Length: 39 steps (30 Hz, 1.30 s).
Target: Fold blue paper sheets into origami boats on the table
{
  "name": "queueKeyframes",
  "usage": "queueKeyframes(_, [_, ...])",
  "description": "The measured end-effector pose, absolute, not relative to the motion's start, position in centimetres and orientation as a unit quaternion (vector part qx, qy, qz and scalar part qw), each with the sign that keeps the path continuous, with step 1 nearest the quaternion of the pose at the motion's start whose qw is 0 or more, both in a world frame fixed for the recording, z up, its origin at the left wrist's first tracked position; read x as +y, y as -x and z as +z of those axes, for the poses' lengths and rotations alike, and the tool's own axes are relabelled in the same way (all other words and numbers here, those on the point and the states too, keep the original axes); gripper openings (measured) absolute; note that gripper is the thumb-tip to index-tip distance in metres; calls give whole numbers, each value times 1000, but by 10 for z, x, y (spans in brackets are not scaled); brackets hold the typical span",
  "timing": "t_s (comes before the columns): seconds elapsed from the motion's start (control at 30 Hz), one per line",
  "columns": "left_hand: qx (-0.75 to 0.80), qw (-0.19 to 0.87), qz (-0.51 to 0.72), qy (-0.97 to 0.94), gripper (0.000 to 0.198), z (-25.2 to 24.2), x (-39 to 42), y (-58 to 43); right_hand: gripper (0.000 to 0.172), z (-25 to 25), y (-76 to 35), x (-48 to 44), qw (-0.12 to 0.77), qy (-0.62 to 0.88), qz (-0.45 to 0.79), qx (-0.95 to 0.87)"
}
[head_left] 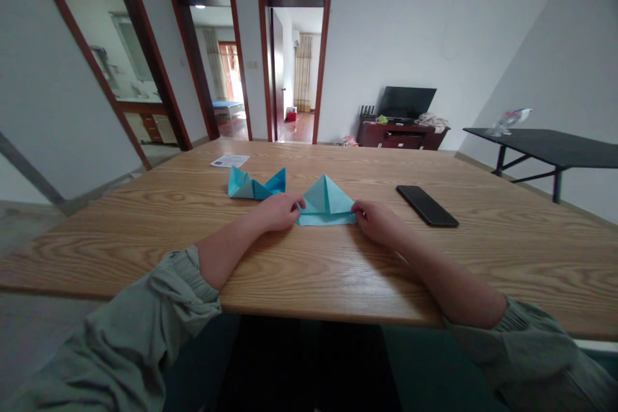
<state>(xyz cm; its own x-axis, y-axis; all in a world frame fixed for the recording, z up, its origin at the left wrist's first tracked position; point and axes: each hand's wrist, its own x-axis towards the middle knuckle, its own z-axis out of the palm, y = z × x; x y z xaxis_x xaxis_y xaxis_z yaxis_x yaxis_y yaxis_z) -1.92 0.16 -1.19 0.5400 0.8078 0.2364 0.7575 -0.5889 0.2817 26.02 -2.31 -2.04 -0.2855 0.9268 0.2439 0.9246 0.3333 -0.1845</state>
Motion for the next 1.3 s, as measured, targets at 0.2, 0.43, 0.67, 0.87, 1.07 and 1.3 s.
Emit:
queueKeyframes(0.2, [429,66,167,-885,26,-13,2,20,20,-22,-261,-23,139,557,-5,-819])
queueKeyframes(0.43, [423,45,153,-892,23,-14,3,21,25,-23,-263,-22,143,551,-34,-822])
queueKeyframes(0.67, [440,8,145,-886,16,-13,4,21,28,-26,-264,-18,134,542,-15,-829])
queueKeyframes(0.87, [429,5,111,-896,21,-15,7,22,26,-25,-265,-15,141,559,-14,-817])
queueKeyframes(1.07, [447,23,139,-884,23,-14,6,23,26,-25,-266,-10,167,582,0,-796])
queueKeyframes(1.3, [456,24,184,-870,49,-14,5,23,49,-26,-264,-11,204,548,-40,-810])
